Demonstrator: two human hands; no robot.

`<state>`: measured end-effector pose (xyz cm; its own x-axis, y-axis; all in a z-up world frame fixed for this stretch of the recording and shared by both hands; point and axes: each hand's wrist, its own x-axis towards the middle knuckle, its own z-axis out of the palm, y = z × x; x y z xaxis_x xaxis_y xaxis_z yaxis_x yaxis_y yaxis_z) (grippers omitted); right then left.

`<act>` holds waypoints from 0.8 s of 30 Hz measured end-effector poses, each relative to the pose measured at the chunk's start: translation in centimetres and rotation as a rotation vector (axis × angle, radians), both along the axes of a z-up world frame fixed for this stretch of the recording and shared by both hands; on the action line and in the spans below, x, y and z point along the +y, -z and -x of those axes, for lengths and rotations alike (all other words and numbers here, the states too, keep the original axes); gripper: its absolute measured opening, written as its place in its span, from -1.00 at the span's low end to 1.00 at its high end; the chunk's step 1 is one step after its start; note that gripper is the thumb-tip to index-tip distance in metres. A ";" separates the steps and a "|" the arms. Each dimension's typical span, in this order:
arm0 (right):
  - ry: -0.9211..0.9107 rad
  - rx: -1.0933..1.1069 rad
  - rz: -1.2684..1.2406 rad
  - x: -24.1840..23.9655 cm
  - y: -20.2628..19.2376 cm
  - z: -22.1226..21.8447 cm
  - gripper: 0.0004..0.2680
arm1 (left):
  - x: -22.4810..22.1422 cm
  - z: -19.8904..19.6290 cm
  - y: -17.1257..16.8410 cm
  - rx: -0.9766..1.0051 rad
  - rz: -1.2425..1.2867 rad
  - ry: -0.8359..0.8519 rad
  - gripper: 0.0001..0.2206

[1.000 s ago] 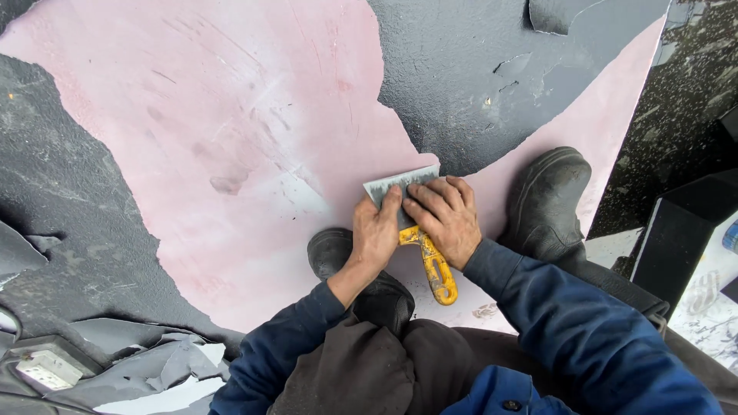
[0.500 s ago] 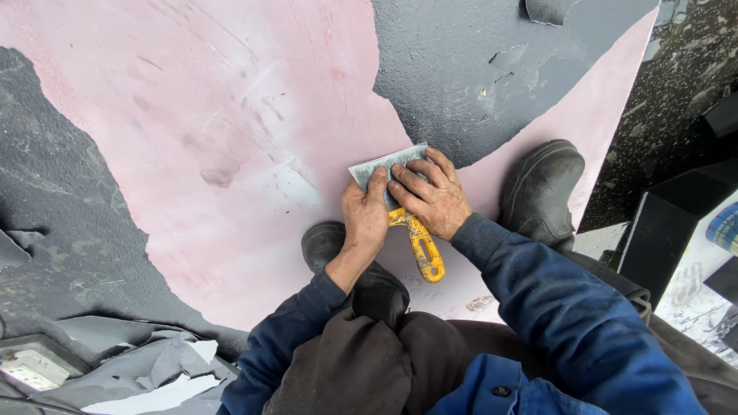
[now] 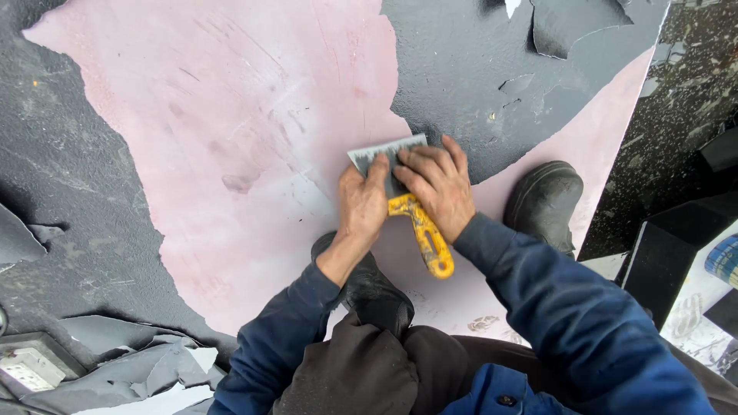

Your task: The person is using a hand scraper and a wire brush to remove a dark layer of coating or paint from a large industrial surface.

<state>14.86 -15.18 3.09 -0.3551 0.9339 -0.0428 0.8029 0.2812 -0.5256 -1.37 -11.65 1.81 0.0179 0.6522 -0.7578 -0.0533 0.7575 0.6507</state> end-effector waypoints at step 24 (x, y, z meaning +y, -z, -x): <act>0.059 0.005 -0.031 -1.7 1.8 0.1 -0.77 | -1.3 -0.2 0.7 -0.080 -0.036 -0.060 -0.75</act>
